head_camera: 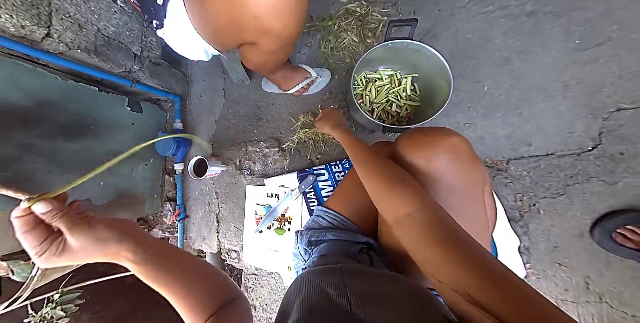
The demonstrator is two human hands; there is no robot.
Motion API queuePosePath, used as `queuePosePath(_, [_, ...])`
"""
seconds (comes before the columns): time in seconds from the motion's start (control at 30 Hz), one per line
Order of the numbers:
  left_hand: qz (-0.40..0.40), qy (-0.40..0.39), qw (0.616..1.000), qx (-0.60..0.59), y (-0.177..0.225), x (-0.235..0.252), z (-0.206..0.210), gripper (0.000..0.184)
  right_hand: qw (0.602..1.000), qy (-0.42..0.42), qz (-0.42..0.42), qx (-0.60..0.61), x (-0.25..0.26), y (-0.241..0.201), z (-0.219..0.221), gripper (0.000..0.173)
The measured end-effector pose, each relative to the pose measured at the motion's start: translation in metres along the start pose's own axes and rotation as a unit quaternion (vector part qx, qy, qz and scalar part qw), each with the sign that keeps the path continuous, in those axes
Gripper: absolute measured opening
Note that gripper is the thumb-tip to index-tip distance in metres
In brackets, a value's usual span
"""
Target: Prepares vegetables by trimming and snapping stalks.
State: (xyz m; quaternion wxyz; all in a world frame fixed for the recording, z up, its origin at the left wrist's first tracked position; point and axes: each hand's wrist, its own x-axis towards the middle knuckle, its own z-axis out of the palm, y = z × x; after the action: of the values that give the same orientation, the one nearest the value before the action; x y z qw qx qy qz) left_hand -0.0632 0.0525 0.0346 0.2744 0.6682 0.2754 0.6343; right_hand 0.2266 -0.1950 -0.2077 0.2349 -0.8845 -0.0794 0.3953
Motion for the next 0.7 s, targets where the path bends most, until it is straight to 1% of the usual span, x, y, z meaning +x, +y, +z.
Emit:
queuePosePath(0.1, [0.023, 0.038, 0.998, 0.052, 0.013, 0.000, -0.016, 0.016, 0.999, 0.004, 0.029, -0.014, 0.000, 0.003, -0.004, 0.030])
queuePosePath(0.17, [0.021, 0.061, 0.996, 0.055, 0.017, 0.002, -0.024, 0.014, 0.999, 0.008, 0.041, -0.007, 0.001, 0.008, -0.005, 0.032])
queuePosePath(0.2, [0.021, 0.063, 0.996, 0.054, 0.017, 0.003, -0.027, 0.014, 0.999, 0.010, 0.041, -0.008, 0.002, 0.010, -0.004, 0.032])
queuePosePath(0.27, [0.027, 0.037, 0.998, 0.053, 0.016, 0.001, -0.027, 0.015, 0.999, -0.001, 0.032, -0.014, 0.006, 0.011, -0.004, 0.031])
queuePosePath(0.37, [0.035, -0.035, 0.998, 0.036, 0.005, -0.010, -0.015, 0.016, 0.999, -0.028, -0.006, -0.021, 0.015, 0.014, -0.004, 0.031])
queuePosePath(0.47, [0.044, -0.139, 0.989, 0.030, -0.003, -0.035, 0.008, 0.018, 0.996, 0.015, -0.022, -0.082, 0.007, 0.007, -0.013, 0.028])
queuePosePath(0.53, [0.046, -0.219, 0.974, 0.017, -0.014, -0.055, 0.027, 0.018, 0.991, 0.046, -0.032, -0.119, 0.003, 0.000, -0.018, 0.032])
queuePosePath(0.57, [0.044, -0.254, 0.966, 0.008, -0.020, -0.065, 0.036, 0.020, 0.990, 0.048, -0.045, -0.126, 0.002, -0.002, -0.021, 0.030])
queuePosePath(0.63, [0.018, -0.314, 0.949, -0.018, -0.028, -0.084, 0.057, 0.021, 0.989, -0.001, -0.077, -0.124, -0.002, -0.007, -0.030, 0.028])
queuePosePath(0.7, [-0.022, -0.360, 0.932, -0.030, -0.026, -0.103, 0.078, 0.020, 0.984, -0.058, -0.112, -0.124, -0.008, -0.012, -0.040, 0.042])
